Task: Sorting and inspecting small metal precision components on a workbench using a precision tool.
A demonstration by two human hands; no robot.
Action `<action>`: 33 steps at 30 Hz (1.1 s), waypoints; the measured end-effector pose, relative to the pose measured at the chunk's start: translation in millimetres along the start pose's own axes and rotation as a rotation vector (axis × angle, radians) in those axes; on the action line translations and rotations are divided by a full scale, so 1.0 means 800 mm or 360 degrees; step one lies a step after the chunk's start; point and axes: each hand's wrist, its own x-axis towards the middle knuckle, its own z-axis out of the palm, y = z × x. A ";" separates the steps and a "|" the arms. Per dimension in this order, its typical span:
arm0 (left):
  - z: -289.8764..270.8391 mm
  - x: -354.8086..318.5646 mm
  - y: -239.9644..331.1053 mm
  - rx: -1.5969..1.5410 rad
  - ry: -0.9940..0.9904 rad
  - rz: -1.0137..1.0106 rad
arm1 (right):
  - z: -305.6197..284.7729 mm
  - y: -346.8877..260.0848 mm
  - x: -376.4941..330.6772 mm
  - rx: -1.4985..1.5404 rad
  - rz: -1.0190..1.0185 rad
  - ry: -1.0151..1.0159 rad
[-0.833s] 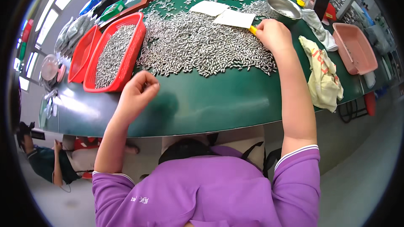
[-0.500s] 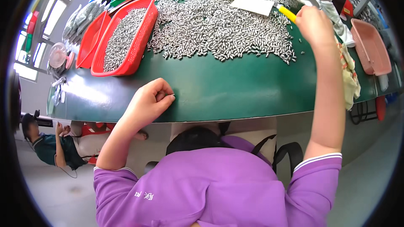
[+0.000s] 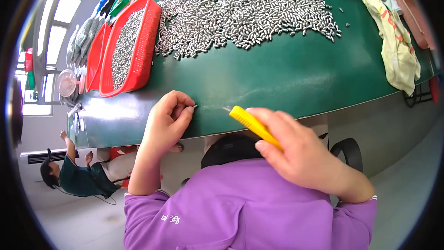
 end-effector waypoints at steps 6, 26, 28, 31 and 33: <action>0.011 -0.008 0.004 -0.0058 0.0080 0.0095 | 0.035 -0.007 0.015 -0.0253 -0.0007 -0.0061; 0.022 -0.012 0.011 0.0054 0.0115 0.0146 | 0.053 -0.011 0.020 -0.0683 -0.0149 -0.0113; 0.022 -0.012 0.011 0.0062 0.0100 0.0145 | 0.053 -0.009 0.021 -0.0643 -0.0167 -0.0085; 0.020 -0.011 0.011 0.0094 0.0073 0.0161 | 0.049 -0.013 0.023 -0.0648 -0.0154 -0.0132; 0.018 -0.009 0.011 0.0070 0.0044 0.0141 | 0.044 -0.016 0.026 -0.0627 -0.0122 -0.0205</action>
